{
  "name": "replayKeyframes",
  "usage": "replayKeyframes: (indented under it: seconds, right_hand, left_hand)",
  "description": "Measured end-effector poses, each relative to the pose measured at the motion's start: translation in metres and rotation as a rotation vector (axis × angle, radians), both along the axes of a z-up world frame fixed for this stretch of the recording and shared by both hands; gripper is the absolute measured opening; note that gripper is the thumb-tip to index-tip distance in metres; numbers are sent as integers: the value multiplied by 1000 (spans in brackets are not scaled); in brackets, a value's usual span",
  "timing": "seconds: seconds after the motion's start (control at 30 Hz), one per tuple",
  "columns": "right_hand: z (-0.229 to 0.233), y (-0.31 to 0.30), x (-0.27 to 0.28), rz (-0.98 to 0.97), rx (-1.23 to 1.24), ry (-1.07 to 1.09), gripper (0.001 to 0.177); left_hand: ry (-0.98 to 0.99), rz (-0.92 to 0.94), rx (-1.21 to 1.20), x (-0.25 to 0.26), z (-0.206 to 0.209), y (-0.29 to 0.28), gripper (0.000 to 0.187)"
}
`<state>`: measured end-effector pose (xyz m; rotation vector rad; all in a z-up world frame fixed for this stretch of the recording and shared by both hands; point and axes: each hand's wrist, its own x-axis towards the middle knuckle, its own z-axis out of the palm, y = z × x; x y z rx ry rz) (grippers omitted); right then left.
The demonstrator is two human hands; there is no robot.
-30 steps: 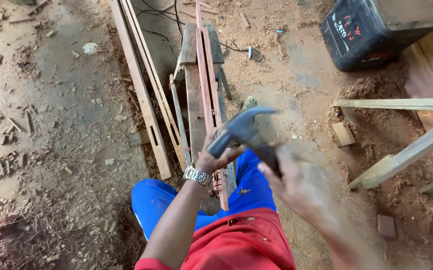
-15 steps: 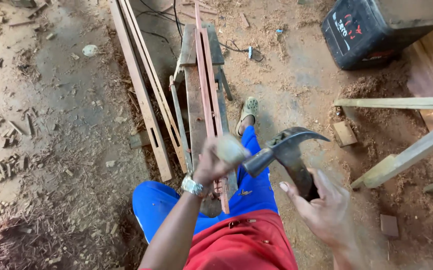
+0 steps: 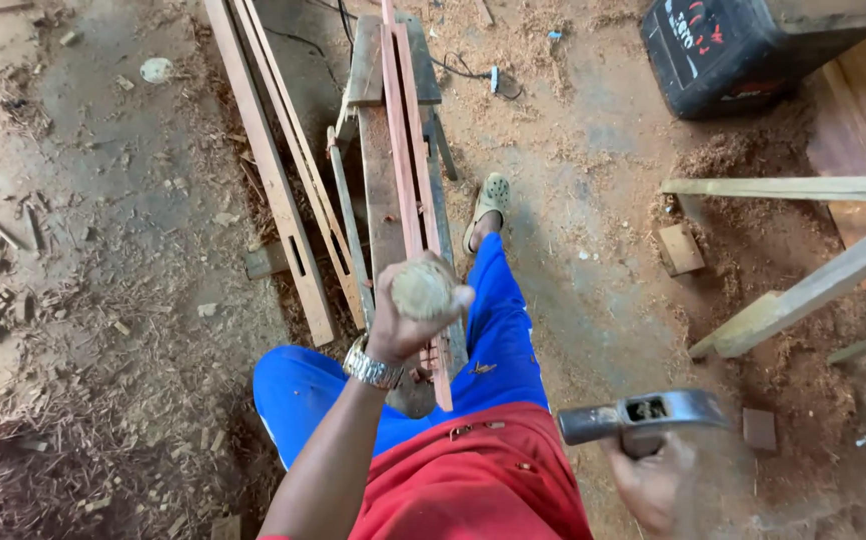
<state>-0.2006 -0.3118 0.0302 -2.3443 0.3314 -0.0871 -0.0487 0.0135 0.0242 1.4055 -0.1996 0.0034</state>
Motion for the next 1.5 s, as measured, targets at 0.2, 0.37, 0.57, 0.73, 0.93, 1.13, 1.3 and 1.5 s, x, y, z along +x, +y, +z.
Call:
replayKeyframes:
  seconds: [0.2, 0.37, 0.57, 0.73, 0.93, 1.13, 1.3, 1.5]
  right_hand:
    - [-16, -8, -16, -127, 16, 160, 25]
    - [-74, -60, -10, -182, 326, -77, 29]
    - [-61, -92, -55, 296, 624, -461, 26]
    - [-87, -172, -38, 920, 204, 325, 20]
    - [-40, -59, -79, 593, 116, -370, 27]
    - [-21, -5, -76, 498, 40, -546, 44]
    - [-72, -27, -86, 432, 189, -447, 38]
    - [33, -13, -33, 187, 212, 63, 34]
  left_hand:
    - [-359, -202, 152, -15, 57, -14, 44]
    - [-592, -186, 764, -61, 77, -61, 55]
    - [-706, -586, 756, -132, 5, -94, 32]
    - [-821, -648, 696, -145, -5, -75, 51]
    - [-803, -696, 776, -141, 14, -55, 44]
    - [-619, -682, 727, -146, 45, -35, 45]
    - [-360, -504, 277, -125, 30, -22, 38]
    - [-272, 160, -68, -28, 66, 4, 49]
